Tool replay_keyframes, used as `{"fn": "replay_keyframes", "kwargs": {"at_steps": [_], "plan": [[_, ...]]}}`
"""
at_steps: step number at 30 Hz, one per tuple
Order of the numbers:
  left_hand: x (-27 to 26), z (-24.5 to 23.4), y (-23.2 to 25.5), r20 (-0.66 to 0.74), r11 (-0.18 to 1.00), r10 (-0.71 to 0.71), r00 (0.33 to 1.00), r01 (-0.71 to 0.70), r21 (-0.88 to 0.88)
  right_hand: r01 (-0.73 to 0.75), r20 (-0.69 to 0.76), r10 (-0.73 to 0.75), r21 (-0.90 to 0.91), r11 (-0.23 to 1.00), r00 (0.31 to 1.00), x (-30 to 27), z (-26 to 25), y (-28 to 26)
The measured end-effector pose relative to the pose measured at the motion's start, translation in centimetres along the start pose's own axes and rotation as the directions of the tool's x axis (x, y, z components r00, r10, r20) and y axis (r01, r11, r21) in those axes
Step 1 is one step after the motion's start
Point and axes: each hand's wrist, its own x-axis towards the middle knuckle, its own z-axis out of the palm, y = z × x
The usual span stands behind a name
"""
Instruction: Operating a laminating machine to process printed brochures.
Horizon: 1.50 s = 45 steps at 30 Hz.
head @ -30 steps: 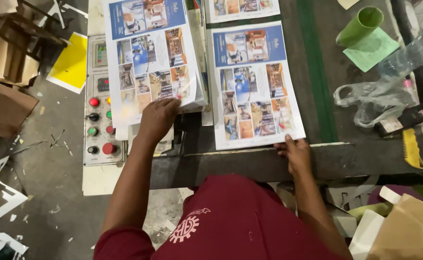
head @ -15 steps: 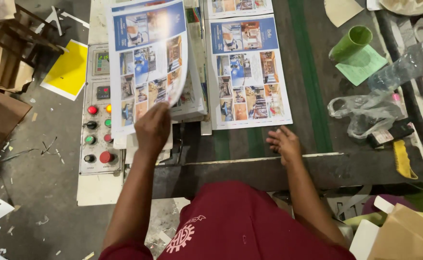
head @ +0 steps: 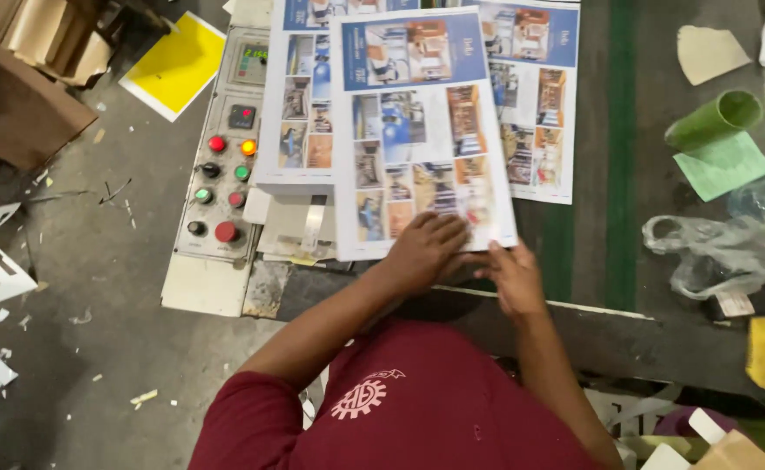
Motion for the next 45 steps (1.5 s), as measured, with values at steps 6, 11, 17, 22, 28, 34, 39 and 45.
{"fn": "replay_keyframes", "kwargs": {"at_steps": [6,11,17,22,28,34,39,45], "plan": [[-2.3,-1.7,-9.7,0.27,0.919,-0.394,0.879,0.372,0.13,0.085,-0.269,-0.089,-0.028,0.996,0.959,-3.3,-5.6,0.1],[-3.6,-5.1,-15.6,0.125,0.898,-0.372,0.92,0.323,0.298,0.233,-0.394,-0.197,0.045,0.971,0.898,-6.2,-11.5,2.0],[-2.1,-7.4,-16.5,0.436,0.873,-0.456,0.776,0.297,0.386,0.282,-0.392,-0.207,0.143,0.949,0.896,-9.7,-15.9,3.3],[-1.6,-8.4,-18.1,0.489,0.899,-0.433,0.757,0.319,0.301,0.27,-0.459,-0.173,0.153,0.951,0.872,-12.1,-17.6,4.9],[1.4,-12.8,-15.6,0.257,0.884,-0.467,0.846,0.455,0.108,0.236,-0.492,-0.13,0.16,0.959,0.861,-13.5,-17.4,5.7],[2.0,-12.9,-10.1,-0.031,0.937,-0.253,0.967,0.252,0.242,0.201,-0.506,-0.081,0.188,0.961,0.859,-13.6,-16.0,6.0],[-1.9,-8.7,-9.2,-0.038,0.949,-0.168,0.985,0.172,0.263,0.171,-0.494,-0.067,0.168,0.971,0.867,-13.2,-14.7,5.9],[-1.5,-9.4,-6.5,0.02,0.933,-0.305,0.952,0.294,0.209,0.129,-0.481,-0.065,0.1,0.987,0.874,-12.0,-12.5,4.4]]}}
